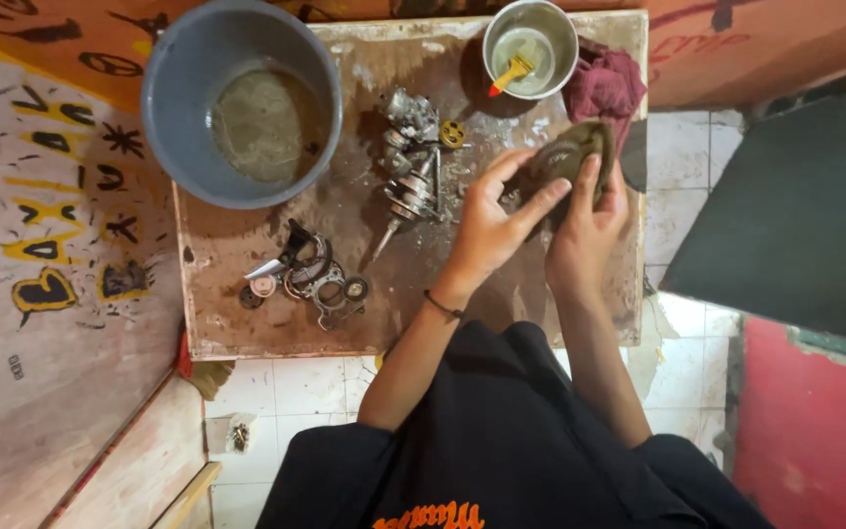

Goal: Cleaning various motorcycle engine and carburetor components with a cloth.

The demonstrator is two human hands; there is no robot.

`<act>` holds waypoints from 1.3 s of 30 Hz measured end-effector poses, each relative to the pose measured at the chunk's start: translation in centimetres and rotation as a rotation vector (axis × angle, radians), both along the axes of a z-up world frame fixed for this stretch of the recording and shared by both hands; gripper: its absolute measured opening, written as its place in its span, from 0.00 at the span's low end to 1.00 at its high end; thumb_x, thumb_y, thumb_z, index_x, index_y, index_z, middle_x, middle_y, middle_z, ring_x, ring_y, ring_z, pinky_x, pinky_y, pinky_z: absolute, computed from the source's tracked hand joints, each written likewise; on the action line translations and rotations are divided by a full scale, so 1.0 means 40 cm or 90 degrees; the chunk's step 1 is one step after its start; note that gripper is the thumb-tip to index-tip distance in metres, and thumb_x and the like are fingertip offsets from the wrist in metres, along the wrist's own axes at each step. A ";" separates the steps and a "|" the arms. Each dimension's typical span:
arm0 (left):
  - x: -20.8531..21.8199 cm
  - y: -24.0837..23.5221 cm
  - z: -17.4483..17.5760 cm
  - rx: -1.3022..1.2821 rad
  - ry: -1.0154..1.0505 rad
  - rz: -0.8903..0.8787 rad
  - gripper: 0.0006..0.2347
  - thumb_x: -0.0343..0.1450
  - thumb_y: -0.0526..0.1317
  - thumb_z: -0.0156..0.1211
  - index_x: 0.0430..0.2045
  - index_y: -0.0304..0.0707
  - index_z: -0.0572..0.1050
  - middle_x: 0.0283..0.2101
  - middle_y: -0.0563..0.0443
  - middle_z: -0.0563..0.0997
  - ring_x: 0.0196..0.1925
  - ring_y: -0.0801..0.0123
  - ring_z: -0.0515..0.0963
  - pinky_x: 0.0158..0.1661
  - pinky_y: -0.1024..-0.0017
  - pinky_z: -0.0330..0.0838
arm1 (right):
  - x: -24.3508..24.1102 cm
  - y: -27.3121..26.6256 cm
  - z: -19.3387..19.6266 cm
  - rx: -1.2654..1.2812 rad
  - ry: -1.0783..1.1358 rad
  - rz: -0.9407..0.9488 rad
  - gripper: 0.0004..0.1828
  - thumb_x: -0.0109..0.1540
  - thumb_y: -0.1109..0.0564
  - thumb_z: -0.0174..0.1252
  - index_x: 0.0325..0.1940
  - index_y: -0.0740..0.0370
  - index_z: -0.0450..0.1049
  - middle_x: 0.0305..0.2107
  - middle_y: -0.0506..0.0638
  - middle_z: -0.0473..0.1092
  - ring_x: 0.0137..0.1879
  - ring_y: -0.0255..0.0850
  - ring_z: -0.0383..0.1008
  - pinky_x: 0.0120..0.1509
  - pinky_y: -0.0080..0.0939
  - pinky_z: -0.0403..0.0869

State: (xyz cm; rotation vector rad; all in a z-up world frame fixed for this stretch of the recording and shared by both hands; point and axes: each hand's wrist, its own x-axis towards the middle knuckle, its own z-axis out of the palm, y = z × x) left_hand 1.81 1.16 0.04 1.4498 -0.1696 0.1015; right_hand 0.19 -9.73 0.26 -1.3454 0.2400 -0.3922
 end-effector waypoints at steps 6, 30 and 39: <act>-0.032 -0.014 -0.020 -0.211 0.157 -0.054 0.12 0.74 0.37 0.68 0.47 0.26 0.80 0.43 0.53 0.81 0.44 0.78 0.79 0.47 0.79 0.74 | 0.021 -0.031 -0.040 -0.206 -0.015 -0.048 0.18 0.78 0.50 0.50 0.47 0.69 0.74 0.33 0.44 0.71 0.40 0.29 0.65 0.43 0.34 0.68; 0.023 -0.024 -0.156 -0.493 0.226 0.025 0.12 0.75 0.29 0.58 0.53 0.29 0.74 0.51 0.49 0.82 0.49 0.69 0.82 0.52 0.69 0.78 | 0.008 0.019 0.098 -0.569 -0.120 0.161 0.32 0.63 0.73 0.51 0.73 0.71 0.60 0.67 0.63 0.62 0.72 0.61 0.63 0.72 0.56 0.64; 0.056 0.074 -0.147 -0.258 0.181 -0.202 0.11 0.73 0.25 0.57 0.49 0.21 0.76 0.47 0.44 0.84 0.47 0.69 0.83 0.50 0.70 0.80 | 0.003 -0.035 0.087 -0.572 -0.143 0.205 0.22 0.68 0.64 0.59 0.67 0.66 0.69 0.53 0.66 0.66 0.58 0.59 0.71 0.63 0.52 0.71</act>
